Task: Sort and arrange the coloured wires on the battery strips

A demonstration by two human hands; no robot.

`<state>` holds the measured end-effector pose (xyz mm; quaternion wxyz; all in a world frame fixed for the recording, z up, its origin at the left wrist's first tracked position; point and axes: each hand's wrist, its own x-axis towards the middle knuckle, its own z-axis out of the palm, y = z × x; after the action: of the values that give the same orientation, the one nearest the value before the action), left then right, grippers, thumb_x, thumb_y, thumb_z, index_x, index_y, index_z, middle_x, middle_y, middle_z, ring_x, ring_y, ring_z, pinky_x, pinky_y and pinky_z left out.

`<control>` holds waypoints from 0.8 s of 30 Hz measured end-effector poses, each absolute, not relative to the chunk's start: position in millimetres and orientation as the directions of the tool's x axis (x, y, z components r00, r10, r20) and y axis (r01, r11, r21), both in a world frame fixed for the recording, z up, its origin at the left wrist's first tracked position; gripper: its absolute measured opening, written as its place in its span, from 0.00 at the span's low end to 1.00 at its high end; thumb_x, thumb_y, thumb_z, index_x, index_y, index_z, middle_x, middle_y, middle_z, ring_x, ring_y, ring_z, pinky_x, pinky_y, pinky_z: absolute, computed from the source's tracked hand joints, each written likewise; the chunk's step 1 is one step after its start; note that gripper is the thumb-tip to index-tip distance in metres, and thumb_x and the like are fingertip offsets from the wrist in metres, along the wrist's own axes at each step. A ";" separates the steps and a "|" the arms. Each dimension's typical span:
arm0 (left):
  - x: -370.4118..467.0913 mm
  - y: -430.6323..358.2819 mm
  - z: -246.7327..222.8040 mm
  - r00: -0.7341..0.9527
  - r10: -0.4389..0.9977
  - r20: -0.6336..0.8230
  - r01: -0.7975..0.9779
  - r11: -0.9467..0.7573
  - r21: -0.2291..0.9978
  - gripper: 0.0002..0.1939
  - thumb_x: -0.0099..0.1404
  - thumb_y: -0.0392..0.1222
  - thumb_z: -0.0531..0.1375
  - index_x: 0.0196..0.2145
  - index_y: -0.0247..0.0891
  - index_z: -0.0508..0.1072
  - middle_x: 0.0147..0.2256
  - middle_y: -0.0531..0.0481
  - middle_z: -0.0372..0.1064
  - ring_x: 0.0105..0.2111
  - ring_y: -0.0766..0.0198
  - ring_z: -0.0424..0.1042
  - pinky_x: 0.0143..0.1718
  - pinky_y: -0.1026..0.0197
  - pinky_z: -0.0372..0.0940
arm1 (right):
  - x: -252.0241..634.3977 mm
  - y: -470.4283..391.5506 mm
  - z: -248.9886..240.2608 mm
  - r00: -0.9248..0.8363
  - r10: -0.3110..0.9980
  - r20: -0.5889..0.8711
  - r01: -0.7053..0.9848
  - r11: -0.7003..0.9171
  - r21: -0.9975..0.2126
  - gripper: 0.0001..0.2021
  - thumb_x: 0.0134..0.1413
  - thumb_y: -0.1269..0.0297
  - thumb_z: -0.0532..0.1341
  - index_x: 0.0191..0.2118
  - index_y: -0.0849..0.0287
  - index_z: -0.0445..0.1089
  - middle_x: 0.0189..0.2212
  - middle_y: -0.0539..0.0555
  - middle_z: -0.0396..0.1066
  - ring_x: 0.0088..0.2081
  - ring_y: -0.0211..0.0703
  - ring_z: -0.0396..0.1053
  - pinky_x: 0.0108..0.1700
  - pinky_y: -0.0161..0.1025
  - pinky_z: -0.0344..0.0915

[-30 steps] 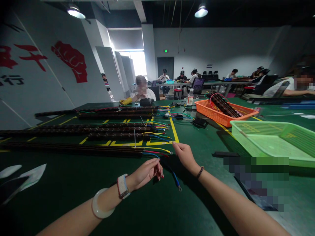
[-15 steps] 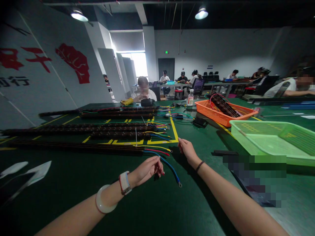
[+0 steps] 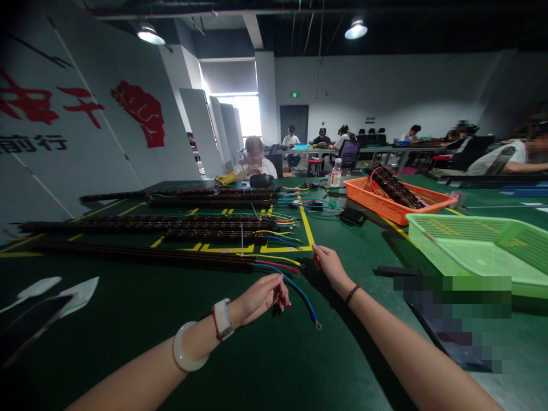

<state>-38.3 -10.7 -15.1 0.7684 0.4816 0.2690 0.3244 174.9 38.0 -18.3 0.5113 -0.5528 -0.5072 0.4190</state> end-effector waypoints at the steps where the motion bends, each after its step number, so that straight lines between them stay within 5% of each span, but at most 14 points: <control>1: -38.1 -10.7 -15.3 0.645 0.757 -0.100 -0.238 0.324 0.916 0.18 0.61 0.54 0.56 0.28 0.34 0.64 0.25 0.48 0.66 0.27 0.63 0.70 0.28 0.62 0.60 | 174.4 38.2 -18.9 0.130 0.990 0.051 0.142 0.033 -0.989 0.24 0.44 0.41 0.59 0.20 0.59 0.62 0.13 0.44 0.55 0.16 0.32 0.52 0.19 0.32 0.48; 10: -37.5 -11.9 -14.1 0.638 0.764 -0.100 -0.219 0.304 0.927 0.18 0.61 0.54 0.56 0.27 0.34 0.64 0.25 0.49 0.66 0.27 0.63 0.70 0.29 0.62 0.61 | 171.8 40.1 -24.2 0.011 0.990 0.141 0.285 0.132 -0.949 0.21 0.49 0.44 0.57 0.25 0.61 0.67 0.18 0.46 0.61 0.21 0.35 0.57 0.24 0.33 0.54; 13: -37.1 -10.8 -16.0 0.644 0.759 -0.099 -0.217 0.305 0.927 0.18 0.61 0.54 0.55 0.27 0.34 0.64 0.24 0.49 0.66 0.27 0.64 0.69 0.29 0.61 0.61 | 167.8 41.7 -25.6 -0.065 0.967 0.245 0.375 0.251 -0.892 0.18 0.50 0.49 0.58 0.36 0.61 0.71 0.31 0.53 0.71 0.33 0.42 0.66 0.36 0.37 0.62; 17: -36.4 -10.5 -17.8 0.640 0.762 -0.097 -0.227 0.309 0.923 0.17 0.61 0.54 0.55 0.29 0.34 0.64 0.24 0.49 0.66 0.26 0.64 0.69 0.28 0.62 0.61 | 161.5 45.9 -25.9 -0.227 0.920 0.320 0.478 0.391 -0.786 0.17 0.55 0.54 0.56 0.44 0.59 0.72 0.44 0.57 0.71 0.45 0.47 0.66 0.49 0.44 0.59; 24: -36.5 -13.4 -13.7 0.640 0.762 -0.094 -0.222 0.301 0.928 0.17 0.61 0.53 0.55 0.30 0.35 0.63 0.25 0.49 0.67 0.27 0.63 0.70 0.29 0.61 0.60 | 151.7 46.8 -22.5 -0.345 0.894 0.286 0.578 0.443 -0.685 0.16 0.55 0.52 0.56 0.36 0.57 0.76 0.34 0.54 0.75 0.37 0.45 0.69 0.44 0.41 0.60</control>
<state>-36.5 -13.4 -13.7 0.7587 0.4945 0.2734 0.3242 151.7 46.8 -22.5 0.3272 -0.4695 -0.7838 0.2412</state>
